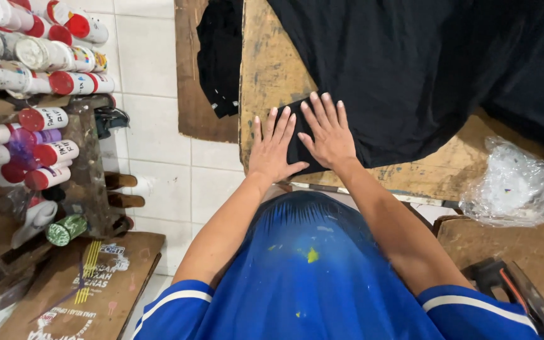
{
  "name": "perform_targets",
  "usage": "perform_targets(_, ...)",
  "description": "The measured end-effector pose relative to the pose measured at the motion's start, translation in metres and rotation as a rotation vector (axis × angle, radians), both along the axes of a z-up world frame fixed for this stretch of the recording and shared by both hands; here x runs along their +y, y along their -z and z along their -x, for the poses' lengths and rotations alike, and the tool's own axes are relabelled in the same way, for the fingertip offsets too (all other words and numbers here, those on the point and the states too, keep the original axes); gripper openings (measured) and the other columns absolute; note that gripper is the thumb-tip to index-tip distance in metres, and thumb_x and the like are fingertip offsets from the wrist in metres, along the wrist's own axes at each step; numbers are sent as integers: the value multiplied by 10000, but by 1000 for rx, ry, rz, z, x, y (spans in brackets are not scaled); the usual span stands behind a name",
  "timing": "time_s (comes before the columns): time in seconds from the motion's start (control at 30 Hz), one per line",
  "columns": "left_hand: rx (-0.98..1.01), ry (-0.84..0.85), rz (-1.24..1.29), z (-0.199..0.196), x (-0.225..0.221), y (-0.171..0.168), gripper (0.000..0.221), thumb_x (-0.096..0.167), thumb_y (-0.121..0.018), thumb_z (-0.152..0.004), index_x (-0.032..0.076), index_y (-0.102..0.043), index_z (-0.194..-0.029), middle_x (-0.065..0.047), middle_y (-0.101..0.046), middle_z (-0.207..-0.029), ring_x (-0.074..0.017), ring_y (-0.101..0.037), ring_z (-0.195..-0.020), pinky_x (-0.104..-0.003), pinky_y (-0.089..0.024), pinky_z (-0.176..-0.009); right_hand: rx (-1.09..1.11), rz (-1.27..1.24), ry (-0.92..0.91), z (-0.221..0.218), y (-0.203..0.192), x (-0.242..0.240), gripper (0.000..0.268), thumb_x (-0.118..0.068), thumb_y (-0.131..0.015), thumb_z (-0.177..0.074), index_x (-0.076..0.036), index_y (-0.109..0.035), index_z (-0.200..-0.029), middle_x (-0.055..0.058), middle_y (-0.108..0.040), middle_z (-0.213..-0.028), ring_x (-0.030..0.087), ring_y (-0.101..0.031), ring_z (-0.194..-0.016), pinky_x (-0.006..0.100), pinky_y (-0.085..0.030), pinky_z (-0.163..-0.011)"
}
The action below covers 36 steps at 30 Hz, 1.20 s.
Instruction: A person flattens a black garment on a workbench, positions a small white label, and uses a hand iron to heat-press the label onto the fabric.
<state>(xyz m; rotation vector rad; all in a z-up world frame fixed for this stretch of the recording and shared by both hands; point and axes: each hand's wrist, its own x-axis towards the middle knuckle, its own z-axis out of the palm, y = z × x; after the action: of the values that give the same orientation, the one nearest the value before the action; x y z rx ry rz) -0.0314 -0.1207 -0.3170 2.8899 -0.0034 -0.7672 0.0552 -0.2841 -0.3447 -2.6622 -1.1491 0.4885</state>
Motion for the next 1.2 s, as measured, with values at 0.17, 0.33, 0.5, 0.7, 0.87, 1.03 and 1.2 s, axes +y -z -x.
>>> perform_targets(0.17,12,6,17,3,3,-5,1305,843,-622,-712,162,-40,-1662,-52,82,-1728,-333,123,-1574,-621,54,-1275,50,74,106,30,-2,-12,786,-526,-413,-1031,-128,-149,-1656,175,-58,-1716,379,-15,-1576,563,-33,-1283)
perform_targets(0.33,41,30,44,3,7,-8,1382,850,-670,-691,160,29,-1663,-63,149,-1718,-333,169,-1567,-624,90,-1265,-204,-33,-186,78,16,-82,781,-599,-441,-944,-210,-331,-1612,141,-240,-1703,360,-221,-1563,542,-163,-1270)
perform_targets(0.5,22,53,80,5,12,-12,1420,854,-697,-661,152,23,-1665,-77,154,-1717,-342,177,-1564,-632,95,-1259,-266,-43,-92,101,11,-110,721,-635,-436,-954,-299,-372,-1589,133,-290,-1686,374,-283,-1536,514,-244,-1243)
perform_targets(0.7,-30,75,120,13,13,-24,1363,815,-715,-685,175,-20,-1667,-99,144,-1713,-416,168,-1547,-702,68,-1232,8,25,156,153,-14,-127,768,-429,-568,-943,-241,-268,-1624,189,-132,-1710,419,-124,-1561,558,-123,-1258)
perform_targets(0.87,-179,215,138,37,-25,-13,1134,682,-693,-813,166,-149,-1663,-116,7,-1725,-438,28,-1562,-697,-40,-1224,81,-382,678,246,-21,-215,574,-67,-662,-870,-147,-596,-1435,130,-538,-1486,346,-471,-1413,473,-363,-1174)
perform_targets(1.03,-421,501,146,40,-70,26,910,741,-434,-953,207,-204,-1652,-54,-94,-1716,-361,-78,-1574,-618,-93,-1258,227,-620,1912,336,-11,-316,284,-262,-645,-1038,-80,-620,-1254,44,-682,-944,60,-649,-787,195,-522,-655)
perform_targets(1.2,-412,505,181,43,-69,31,832,722,-462,-948,333,-205,-1636,-51,-99,-1713,-406,-57,-1560,-672,-91,-1225,64,-898,2072,364,6,-425,465,-153,-709,-982,-186,-340,-1262,7,-513,-991,70,-540,-764,240,-450,-601)
